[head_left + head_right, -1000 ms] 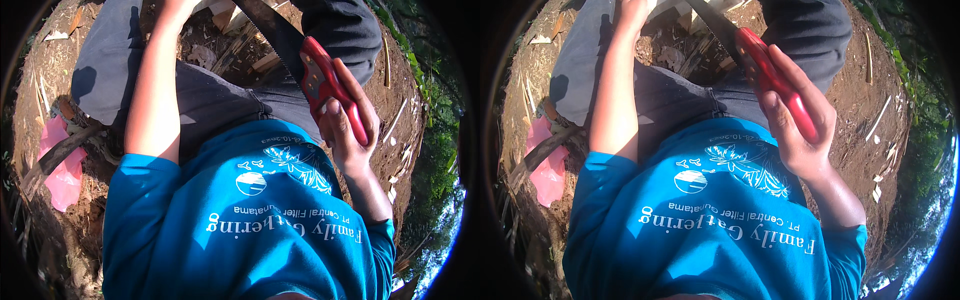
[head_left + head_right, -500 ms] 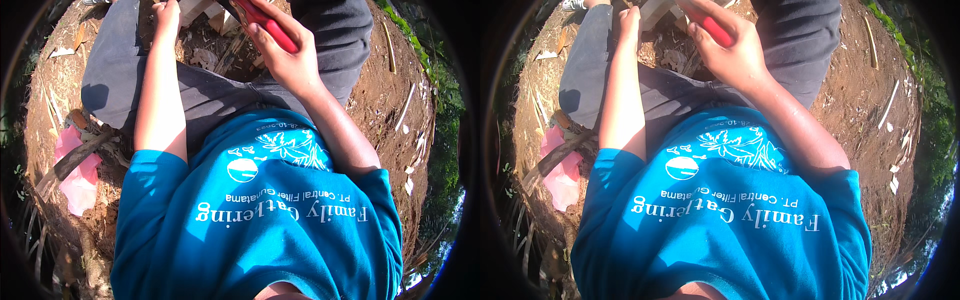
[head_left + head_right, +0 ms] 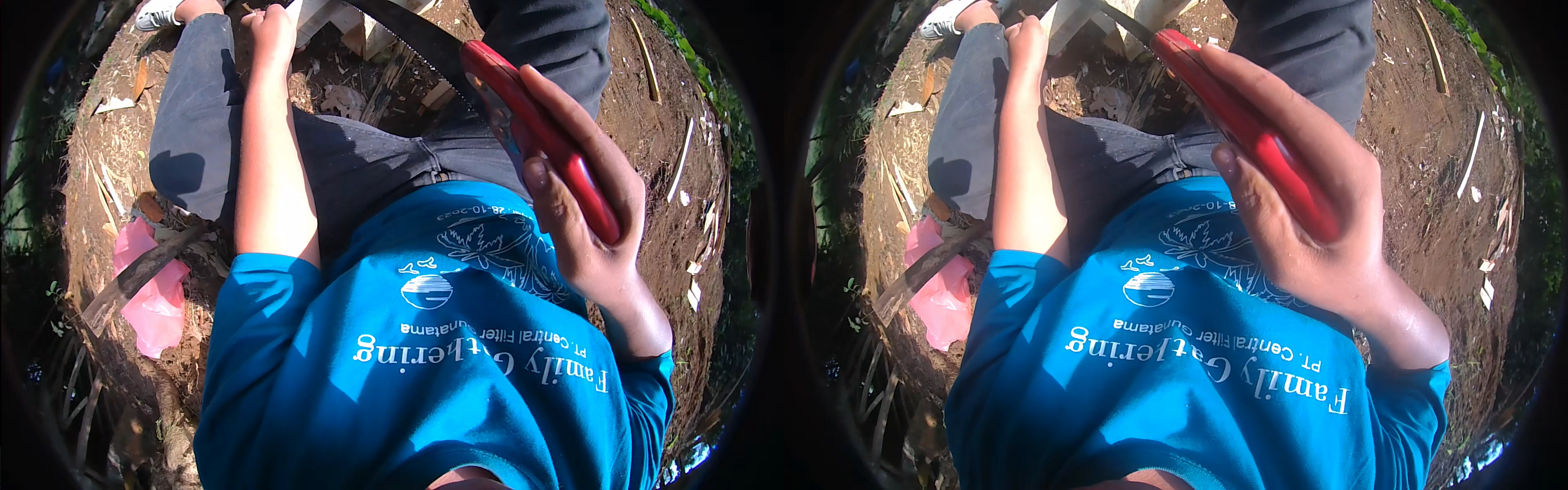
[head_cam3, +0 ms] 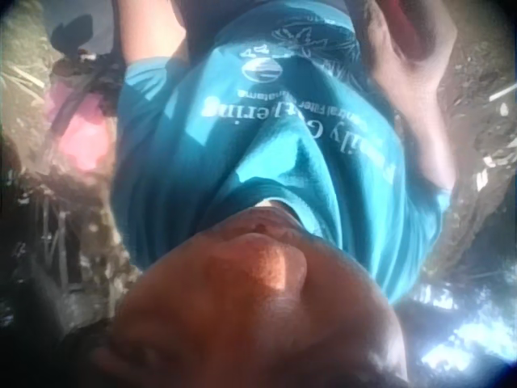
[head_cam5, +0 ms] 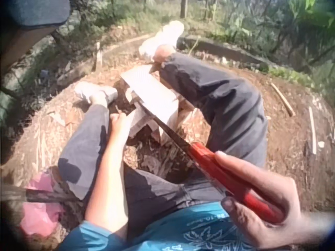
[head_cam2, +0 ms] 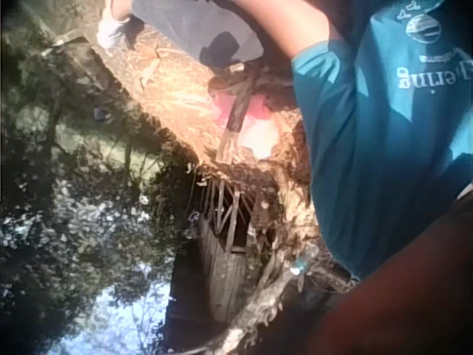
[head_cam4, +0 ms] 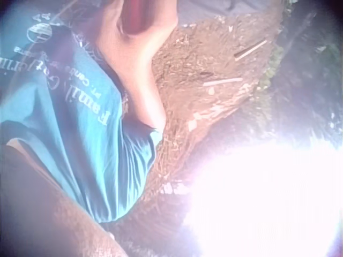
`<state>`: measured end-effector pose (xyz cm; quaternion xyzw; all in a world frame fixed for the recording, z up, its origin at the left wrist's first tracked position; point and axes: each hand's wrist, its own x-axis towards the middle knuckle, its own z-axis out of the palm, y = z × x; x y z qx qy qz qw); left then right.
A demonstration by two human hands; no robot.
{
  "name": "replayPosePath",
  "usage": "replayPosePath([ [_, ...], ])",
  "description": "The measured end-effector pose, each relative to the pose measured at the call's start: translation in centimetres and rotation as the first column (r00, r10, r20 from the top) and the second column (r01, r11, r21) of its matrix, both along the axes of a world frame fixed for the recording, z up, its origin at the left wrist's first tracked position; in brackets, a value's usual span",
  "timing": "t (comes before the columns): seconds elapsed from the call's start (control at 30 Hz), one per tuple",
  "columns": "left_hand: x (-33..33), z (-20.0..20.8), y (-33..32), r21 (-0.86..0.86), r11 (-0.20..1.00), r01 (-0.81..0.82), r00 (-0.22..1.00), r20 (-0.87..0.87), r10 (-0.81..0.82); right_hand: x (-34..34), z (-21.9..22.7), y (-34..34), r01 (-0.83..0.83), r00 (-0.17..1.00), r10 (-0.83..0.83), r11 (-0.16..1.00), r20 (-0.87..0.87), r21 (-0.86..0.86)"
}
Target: The person saws a wooden structure using a handsaw and then uses a hammer and a small tool to work on a wooden joint.
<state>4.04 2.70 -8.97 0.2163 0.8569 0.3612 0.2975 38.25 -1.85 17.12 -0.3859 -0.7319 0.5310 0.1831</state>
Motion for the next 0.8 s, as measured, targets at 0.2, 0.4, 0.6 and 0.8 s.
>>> replayPosePath([
  [0.2,-3.6,-2.8,-2.6,0.265,0.964,-0.028,0.987,0.160,-0.015,-10.0,-11.4,3.6,0.062,0.907,-0.048,0.998,-0.418,0.020],
  [0.4,-0.8,0.7,-2.0,0.303,0.947,-0.103,0.986,0.154,0.058,-10.8,-12.6,4.0,0.084,0.906,-0.090,0.996,-0.415,-0.032],
  [0.6,-1.3,-0.5,-1.8,0.289,0.940,-0.182,0.967,0.224,0.118,-2.6,-6.3,0.0,0.140,0.968,-0.150,0.988,-0.201,-0.065],
  [0.8,-3.8,-2.8,-2.8,0.264,0.955,-0.133,0.982,0.167,0.090,2.1,-0.3,-1.4,0.043,0.999,-0.044,0.998,-0.017,-0.038],
])
